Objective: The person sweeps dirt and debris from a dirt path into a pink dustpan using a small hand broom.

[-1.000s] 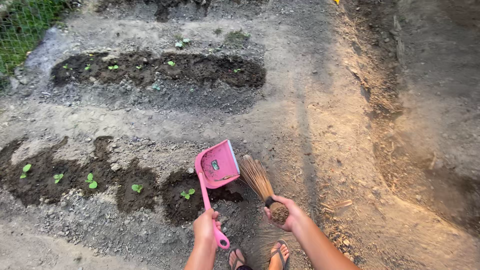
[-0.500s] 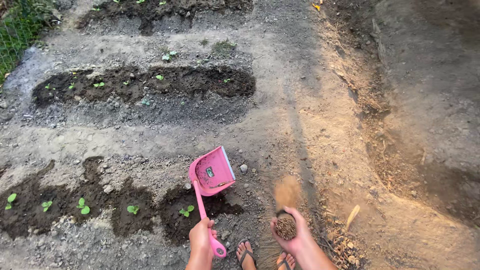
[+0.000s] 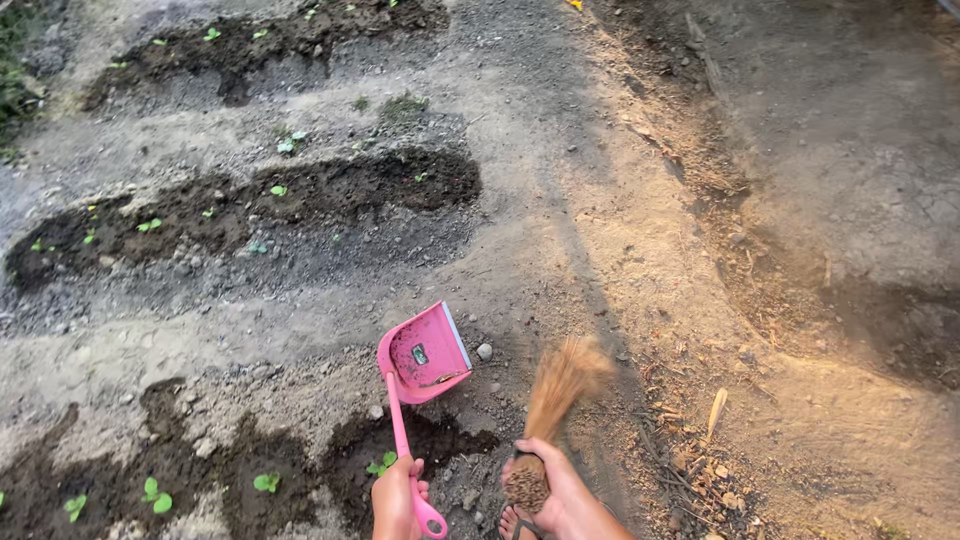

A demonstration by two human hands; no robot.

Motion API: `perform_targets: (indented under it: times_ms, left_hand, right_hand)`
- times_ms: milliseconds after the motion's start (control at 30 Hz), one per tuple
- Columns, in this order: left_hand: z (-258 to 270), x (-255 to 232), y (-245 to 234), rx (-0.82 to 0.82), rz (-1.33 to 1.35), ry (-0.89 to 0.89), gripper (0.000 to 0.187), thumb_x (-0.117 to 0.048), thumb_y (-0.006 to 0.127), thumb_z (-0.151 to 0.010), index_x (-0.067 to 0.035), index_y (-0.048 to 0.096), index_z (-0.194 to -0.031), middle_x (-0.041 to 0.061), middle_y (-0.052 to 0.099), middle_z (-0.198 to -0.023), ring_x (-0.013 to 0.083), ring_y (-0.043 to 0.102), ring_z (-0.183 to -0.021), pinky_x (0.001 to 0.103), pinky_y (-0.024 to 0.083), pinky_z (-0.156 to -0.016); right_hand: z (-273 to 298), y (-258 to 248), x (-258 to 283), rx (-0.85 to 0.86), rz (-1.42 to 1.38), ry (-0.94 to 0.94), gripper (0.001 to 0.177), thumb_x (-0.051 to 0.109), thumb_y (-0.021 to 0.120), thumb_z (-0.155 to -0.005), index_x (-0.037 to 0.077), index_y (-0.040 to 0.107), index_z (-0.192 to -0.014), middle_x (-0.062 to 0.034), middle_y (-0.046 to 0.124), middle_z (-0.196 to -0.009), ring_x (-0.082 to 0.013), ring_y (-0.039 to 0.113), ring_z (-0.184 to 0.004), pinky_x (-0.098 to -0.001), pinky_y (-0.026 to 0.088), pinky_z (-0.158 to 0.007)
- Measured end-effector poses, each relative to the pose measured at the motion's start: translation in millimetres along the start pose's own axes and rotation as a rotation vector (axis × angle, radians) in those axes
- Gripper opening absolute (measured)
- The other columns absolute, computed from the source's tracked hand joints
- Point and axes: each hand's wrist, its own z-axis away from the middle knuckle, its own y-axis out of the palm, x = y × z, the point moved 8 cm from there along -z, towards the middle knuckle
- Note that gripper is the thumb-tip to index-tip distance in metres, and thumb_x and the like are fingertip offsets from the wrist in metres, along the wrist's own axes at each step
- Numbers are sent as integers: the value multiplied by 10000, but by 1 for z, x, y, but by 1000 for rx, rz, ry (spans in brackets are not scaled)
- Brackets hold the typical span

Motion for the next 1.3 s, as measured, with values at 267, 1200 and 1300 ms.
perform_targets:
  times_ms: [267, 1200, 1300]
  left_hand:
    - [-17, -30, 0, 0, -99, -35, 242, -137, 603, -880, 76, 669, -974, 94, 592, -781, 165, 487, -553, 321, 399, -463]
    - [-128, -55, 114, 95, -48, -24, 151, -110, 561, -852, 29, 594, -899, 83, 543, -715, 181, 482, -527, 336, 399, -462]
    - [-131, -71, 133, 111, -46, 56, 152, -101, 575, -842, 36, 603, -901, 81, 514, -712, 183, 473, -527, 334, 399, -467]
  right_hand:
    - [-79, 63, 83, 92, -34, 181, 454, 166, 743, -863, -66, 513, -1179, -210, 657, -922, -260, 668, -681, -350, 613, -545]
    - [8, -42, 188, -218, -252, -95, 328, 191, 723, -818, 22, 554, -1043, -166, 626, -866, -304, 661, -694, -408, 593, -589]
    - [14, -16, 195, -204, -237, -134, 310, 205, 734, -831, 46, 527, -997, -151, 607, -826, -292, 630, -675, -433, 591, -571]
